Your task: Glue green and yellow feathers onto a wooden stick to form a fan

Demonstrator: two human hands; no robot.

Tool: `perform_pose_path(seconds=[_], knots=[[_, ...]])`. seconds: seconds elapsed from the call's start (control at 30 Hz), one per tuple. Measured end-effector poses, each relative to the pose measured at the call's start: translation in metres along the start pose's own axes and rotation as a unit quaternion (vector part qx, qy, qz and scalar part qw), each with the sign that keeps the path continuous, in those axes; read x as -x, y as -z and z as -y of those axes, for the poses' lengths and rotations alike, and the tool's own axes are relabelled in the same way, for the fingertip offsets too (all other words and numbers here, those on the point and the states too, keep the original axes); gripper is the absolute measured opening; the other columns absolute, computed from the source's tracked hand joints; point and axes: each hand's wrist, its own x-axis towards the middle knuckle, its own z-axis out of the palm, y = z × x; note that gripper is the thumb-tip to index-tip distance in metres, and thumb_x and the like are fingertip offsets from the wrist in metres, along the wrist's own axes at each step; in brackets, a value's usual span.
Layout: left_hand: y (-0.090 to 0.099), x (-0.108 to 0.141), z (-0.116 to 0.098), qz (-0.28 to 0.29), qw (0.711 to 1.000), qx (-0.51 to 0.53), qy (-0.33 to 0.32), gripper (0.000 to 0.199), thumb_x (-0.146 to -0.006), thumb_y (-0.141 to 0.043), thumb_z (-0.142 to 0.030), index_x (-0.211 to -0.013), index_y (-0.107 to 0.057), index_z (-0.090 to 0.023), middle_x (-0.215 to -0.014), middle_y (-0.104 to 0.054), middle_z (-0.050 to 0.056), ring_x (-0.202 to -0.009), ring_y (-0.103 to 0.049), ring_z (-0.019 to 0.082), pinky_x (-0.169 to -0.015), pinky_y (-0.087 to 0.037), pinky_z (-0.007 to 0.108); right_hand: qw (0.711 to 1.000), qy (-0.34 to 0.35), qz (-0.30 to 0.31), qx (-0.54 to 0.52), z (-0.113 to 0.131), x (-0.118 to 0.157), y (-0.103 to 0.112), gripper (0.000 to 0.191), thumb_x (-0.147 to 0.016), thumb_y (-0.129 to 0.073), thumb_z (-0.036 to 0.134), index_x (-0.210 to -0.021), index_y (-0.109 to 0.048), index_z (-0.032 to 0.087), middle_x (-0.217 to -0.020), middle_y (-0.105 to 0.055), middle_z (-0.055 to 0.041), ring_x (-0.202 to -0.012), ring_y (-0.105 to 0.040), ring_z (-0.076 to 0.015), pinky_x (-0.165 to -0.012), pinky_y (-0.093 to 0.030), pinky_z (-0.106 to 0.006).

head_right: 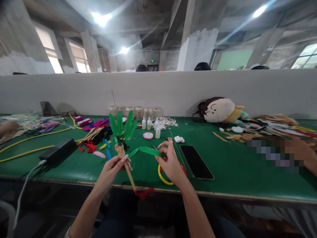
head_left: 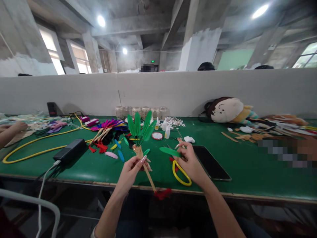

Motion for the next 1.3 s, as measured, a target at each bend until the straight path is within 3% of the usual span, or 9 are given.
perform_pose_path(seconds=[0.1,0.23,0.4,0.53,0.63,0.73,0.87,1.0,1.3], knots=[[-0.005,0.004,0.0,0.007,1.0,-0.022,0.0,0.028,-0.074,-0.057,-0.04,-0.076,-0.06,-0.012,-0.068,-0.061,0.002,-0.065,-0.06,0.015,-0.065,-0.05,0.026,0.997,-0.042,0.017,-0.056,0.009,-0.001,-0.003,0.033,-0.083,-0.037,0.051,-0.086,-0.05,0.021,-0.07,-0.051,-0.0015,-0.062,-0.049,-0.0133,-0.062,-0.043,-0.026],[-0.008,0.005,0.004,0.009,0.999,-0.045,-0.009,0.027,-0.075,-0.056,-0.04,-0.075,-0.06,-0.013,-0.069,-0.061,0.002,-0.066,-0.06,0.014,-0.064,-0.049,0.025,0.998,-0.03,0.003,-0.054,0.023,0.002,-0.006,0.05,-0.085,-0.025,0.056,-0.084,-0.061,0.021,-0.077,-0.054,-0.0035,-0.078,-0.052,-0.0154,-0.075,-0.042,-0.027],[-0.013,0.005,0.013,0.008,0.998,-0.067,-0.001,0.03,-0.075,-0.055,-0.043,-0.073,-0.059,-0.013,-0.068,-0.061,0.002,-0.066,-0.058,0.014,-0.061,-0.048,0.023,0.982,-0.095,0.07,-0.149,0.022,0.005,-0.019,0.047,-0.083,-0.033,0.056,-0.091,-0.063,0.019,-0.068,-0.052,-0.0007,-0.052,-0.045,-0.0098,-0.051,-0.041,-0.024],[-0.017,0.006,0.024,0.032,0.997,-0.071,0.01,0.032,-0.076,-0.053,-0.045,-0.072,-0.058,-0.014,-0.067,-0.059,0.0,-0.064,-0.057,0.014,-0.059,-0.047,0.023,0.97,-0.074,0.033,-0.23,0.008,0.003,-0.032,0.038,-0.081,-0.047,0.049,-0.09,-0.065,0.017,-0.072,-0.062,-0.0032,-0.063,-0.053,-0.013,-0.062,-0.044,-0.027],[-0.018,0.005,0.033,0.035,0.998,-0.05,0.023,0.033,-0.075,-0.053,-0.046,-0.071,-0.057,-0.014,-0.066,-0.057,0.0,-0.065,-0.056,0.014,-0.06,-0.048,0.024,0.976,-0.062,0.028,-0.207,0.004,0.003,-0.034,0.034,-0.078,-0.053,0.047,-0.087,-0.067,0.018,-0.073,-0.065,-0.0032,-0.074,-0.057,-0.0164,-0.074,-0.044,-0.03],[-0.017,0.003,0.038,0.036,0.998,-0.042,0.029,0.033,-0.075,-0.053,-0.046,-0.07,-0.056,-0.014,-0.065,-0.056,0.0,-0.064,-0.055,0.013,-0.06,-0.048,0.024,0.981,-0.066,0.035,-0.178,0.008,0.004,-0.031,0.038,-0.079,-0.048,0.05,-0.079,-0.067,0.018,-0.072,-0.065,-0.0034,-0.073,-0.059,-0.0171,-0.077,-0.045,-0.033],[-0.016,0.003,0.038,0.052,0.997,-0.04,0.034,0.032,-0.076,-0.052,-0.045,-0.071,-0.055,-0.014,-0.066,-0.054,0.0,-0.065,-0.054,0.013,-0.059,-0.048,0.023,0.994,-0.032,0.013,-0.103,0.012,0.005,-0.029,0.04,-0.08,-0.046,0.051,-0.065,-0.062,0.018,-0.063,-0.06,-0.0014,-0.065,-0.055,-0.0149,-0.073,-0.044,-0.03],[-0.016,0.004,0.037,0.056,0.997,-0.041,0.038,0.031,-0.077,-0.052,-0.044,-0.07,-0.054,-0.014,-0.066,-0.055,0.0,-0.065,-0.054,0.012,-0.059,-0.048,0.023,0.998,-0.008,0.045,-0.05,0.012,0.004,-0.028,0.043,-0.084,-0.04,0.049,-0.058,-0.055,0.018,-0.057,-0.054,0.0005,-0.055,-0.049,-0.0117,-0.062,-0.043,-0.026],[-0.016,0.007,0.035,0.077,0.995,-0.05,0.03,0.031,-0.078,-0.05,-0.044,-0.069,-0.054,-0.014,-0.063,-0.054,-0.001,-0.063,-0.054,0.012,-0.059,-0.046,0.022,0.997,0.014,0.065,-0.026,0.012,0.002,-0.023,0.037,-0.083,-0.044,0.044,-0.058,-0.052,0.018,-0.058,-0.053,0.0005,-0.059,-0.051,-0.0128,-0.064,-0.041,-0.025]])
